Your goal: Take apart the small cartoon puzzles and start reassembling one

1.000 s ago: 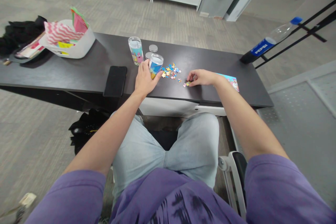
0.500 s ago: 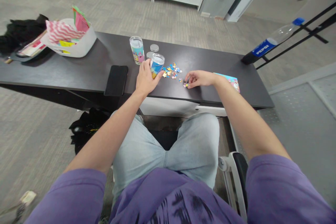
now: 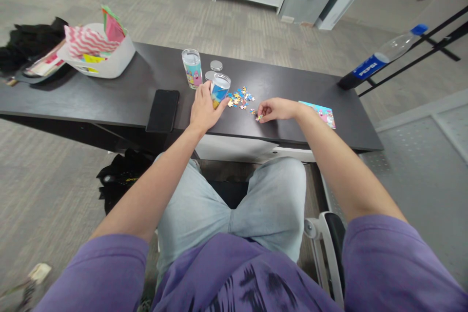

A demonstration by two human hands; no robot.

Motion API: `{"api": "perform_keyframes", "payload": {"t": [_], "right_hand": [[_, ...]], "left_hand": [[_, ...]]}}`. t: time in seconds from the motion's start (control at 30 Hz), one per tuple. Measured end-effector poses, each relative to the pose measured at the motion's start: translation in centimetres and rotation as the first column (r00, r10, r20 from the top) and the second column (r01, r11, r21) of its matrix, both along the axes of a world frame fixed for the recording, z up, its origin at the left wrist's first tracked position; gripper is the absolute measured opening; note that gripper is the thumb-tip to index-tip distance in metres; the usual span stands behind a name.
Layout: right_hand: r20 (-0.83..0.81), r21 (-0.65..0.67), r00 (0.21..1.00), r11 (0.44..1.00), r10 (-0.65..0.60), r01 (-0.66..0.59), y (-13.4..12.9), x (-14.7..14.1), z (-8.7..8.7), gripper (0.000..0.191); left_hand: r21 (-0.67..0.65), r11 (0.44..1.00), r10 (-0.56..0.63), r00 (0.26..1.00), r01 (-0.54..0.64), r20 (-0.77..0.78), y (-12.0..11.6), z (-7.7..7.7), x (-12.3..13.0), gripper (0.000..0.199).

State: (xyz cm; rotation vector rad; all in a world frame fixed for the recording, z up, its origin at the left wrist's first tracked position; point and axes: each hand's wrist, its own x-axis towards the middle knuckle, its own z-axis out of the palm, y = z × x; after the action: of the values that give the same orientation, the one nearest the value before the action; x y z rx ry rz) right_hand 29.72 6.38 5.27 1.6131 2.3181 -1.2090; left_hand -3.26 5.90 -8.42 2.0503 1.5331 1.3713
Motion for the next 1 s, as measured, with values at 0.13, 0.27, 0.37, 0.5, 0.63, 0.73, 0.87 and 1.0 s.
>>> {"api": "perform_keyframes", "payload": {"t": [0.13,0.27,0.37,0.5,0.63,0.73,0.87,1.0], "right_hand": [[0.047,0.038,0.999,0.999,-0.001,-0.001,-0.3,-0.1,0.1,0.022],[-0.012,0.046,1.000,0.999,-0.012,0.013,-0.4,-0.2,0.0,0.022],[-0.059,0.044,0.997,0.997,-0.053,0.055,-0.5,-0.2,0.0,0.028],[-0.004,0.063,0.999,0.997,-0.034,0.034,-0.5,-0.2,0.1,0.020],[0.039,0.062,0.999,0.998,-0.036,0.033,-0.6,-0.5,0.2,0.018],[0.058,0.072,0.998,0.997,-0.014,0.010,-0.6,-0.8,0.3,0.017],[0.045,0.064,0.999,0.998,-0.005,0.003,-0.6,-1.1,0.3,0.020],[-0.080,-0.003,0.994,0.998,-0.069,0.069,-0.8,-1.3,0.1,0.033]], "left_hand": [[0.043,0.999,0.010,1.000,-0.009,-0.008,0.3,-0.6,0.2,0.129],[0.044,0.999,-0.002,1.000,0.003,-0.016,0.6,-0.9,0.1,0.127],[0.041,0.999,-0.010,1.000,0.010,-0.002,0.6,-1.0,0.0,0.123],[0.040,0.999,-0.008,1.000,0.008,-0.005,0.6,-0.8,0.2,0.129],[0.043,0.999,0.006,1.000,-0.005,-0.014,0.5,-0.7,0.3,0.134],[0.040,0.999,0.009,1.000,-0.009,-0.010,0.5,-0.7,0.3,0.130],[0.030,1.000,0.005,1.000,-0.004,-0.009,0.4,-0.7,0.1,0.128],[0.043,0.999,0.004,1.000,-0.003,-0.014,0.4,-0.6,0.1,0.129]]}}
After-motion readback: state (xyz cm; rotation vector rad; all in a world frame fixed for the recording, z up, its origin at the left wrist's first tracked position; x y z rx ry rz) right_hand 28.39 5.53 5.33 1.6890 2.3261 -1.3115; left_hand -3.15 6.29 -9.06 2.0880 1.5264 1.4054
